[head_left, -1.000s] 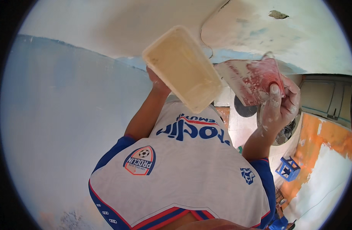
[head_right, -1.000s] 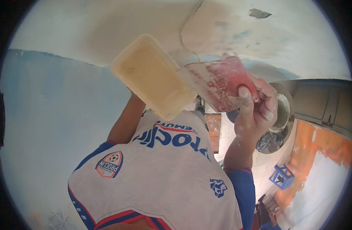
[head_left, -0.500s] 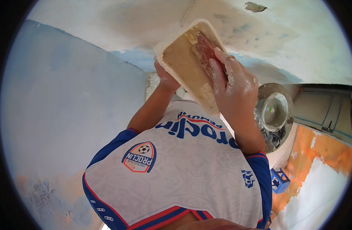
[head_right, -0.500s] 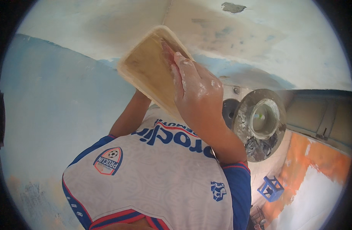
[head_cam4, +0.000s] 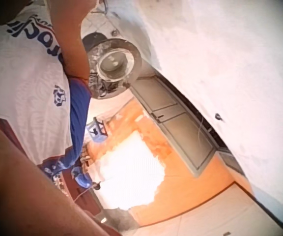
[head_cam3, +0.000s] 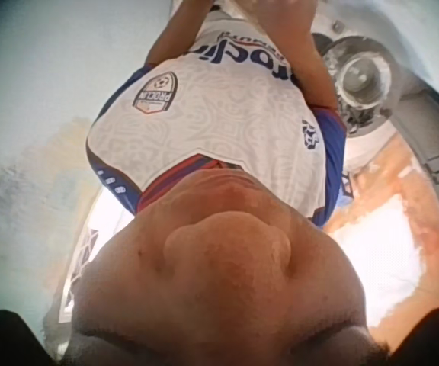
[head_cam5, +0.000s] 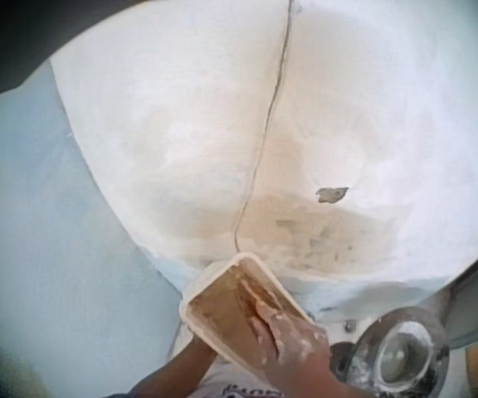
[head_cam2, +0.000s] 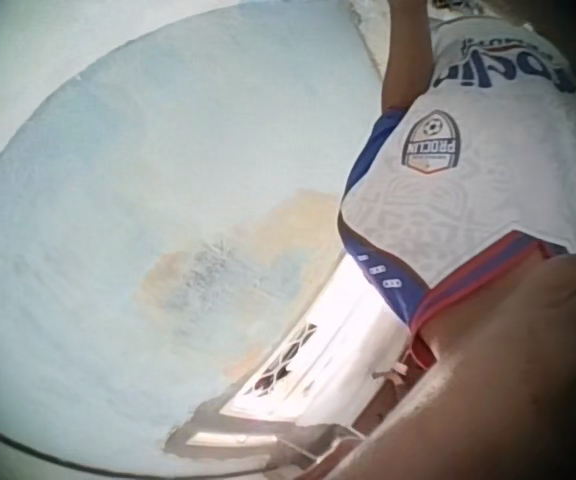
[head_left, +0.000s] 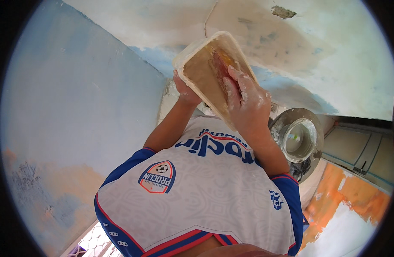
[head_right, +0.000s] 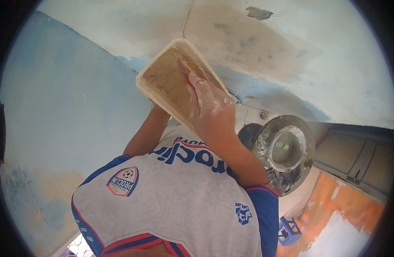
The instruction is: The person patches a hole in a wall by applying filler from a container with a putty knife and smoothing it over the damaged area.
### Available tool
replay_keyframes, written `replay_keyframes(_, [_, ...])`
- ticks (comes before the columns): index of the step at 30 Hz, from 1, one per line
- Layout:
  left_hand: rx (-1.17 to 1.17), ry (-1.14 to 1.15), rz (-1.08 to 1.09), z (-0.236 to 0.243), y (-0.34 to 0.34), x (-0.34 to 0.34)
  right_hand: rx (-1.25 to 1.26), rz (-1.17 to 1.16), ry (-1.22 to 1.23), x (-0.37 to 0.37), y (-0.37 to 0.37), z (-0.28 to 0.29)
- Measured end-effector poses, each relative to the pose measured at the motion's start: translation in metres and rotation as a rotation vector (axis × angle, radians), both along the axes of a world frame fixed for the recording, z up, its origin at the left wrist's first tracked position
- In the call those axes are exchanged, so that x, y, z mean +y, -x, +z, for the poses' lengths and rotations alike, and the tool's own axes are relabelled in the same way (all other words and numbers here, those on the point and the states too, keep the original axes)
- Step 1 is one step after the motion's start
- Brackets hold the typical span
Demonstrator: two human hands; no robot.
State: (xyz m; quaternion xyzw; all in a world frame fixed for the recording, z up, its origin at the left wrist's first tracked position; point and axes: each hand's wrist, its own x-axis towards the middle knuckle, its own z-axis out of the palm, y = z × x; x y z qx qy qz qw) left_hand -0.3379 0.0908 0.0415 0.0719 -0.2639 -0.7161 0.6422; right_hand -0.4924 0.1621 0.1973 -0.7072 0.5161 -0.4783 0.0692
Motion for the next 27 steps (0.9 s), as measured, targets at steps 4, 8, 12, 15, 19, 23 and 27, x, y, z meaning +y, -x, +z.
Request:
replay_keyframes(4, [-0.018,-0.048,0.069,-0.021,0.003,0.004,0.056,0.038,0.069,0.005,0.013,-0.009])
replay_keyframes(8, [0.159,-0.016,0.015,-0.044,0.012,0.007,0.066,0.011,0.095,0.017,0.022,-0.005])
replay_keyframes(12, [0.187,0.03,-0.052,-0.031,0.02,0.005,0.051,0.049,0.031,0.016,0.027,-0.008])
replay_keyframes(15, [0.211,0.033,-0.104,-0.027,0.022,0.005,-0.023,0.099,-0.027,0.021,0.032,-0.006])
replay_keyframes(19, [0.112,0.005,0.0,-0.031,0.03,-0.002,-0.043,0.043,0.013,0.02,0.038,-0.006])
replay_keyframes(23, [0.206,0.172,-0.112,-0.044,0.035,-0.006,-0.117,0.065,-0.045,0.023,0.041,-0.008])
replay_keyframes(27, [0.189,0.206,-0.106,-0.043,0.043,-0.008,-0.293,0.052,-0.185,0.026,0.048,-0.003])
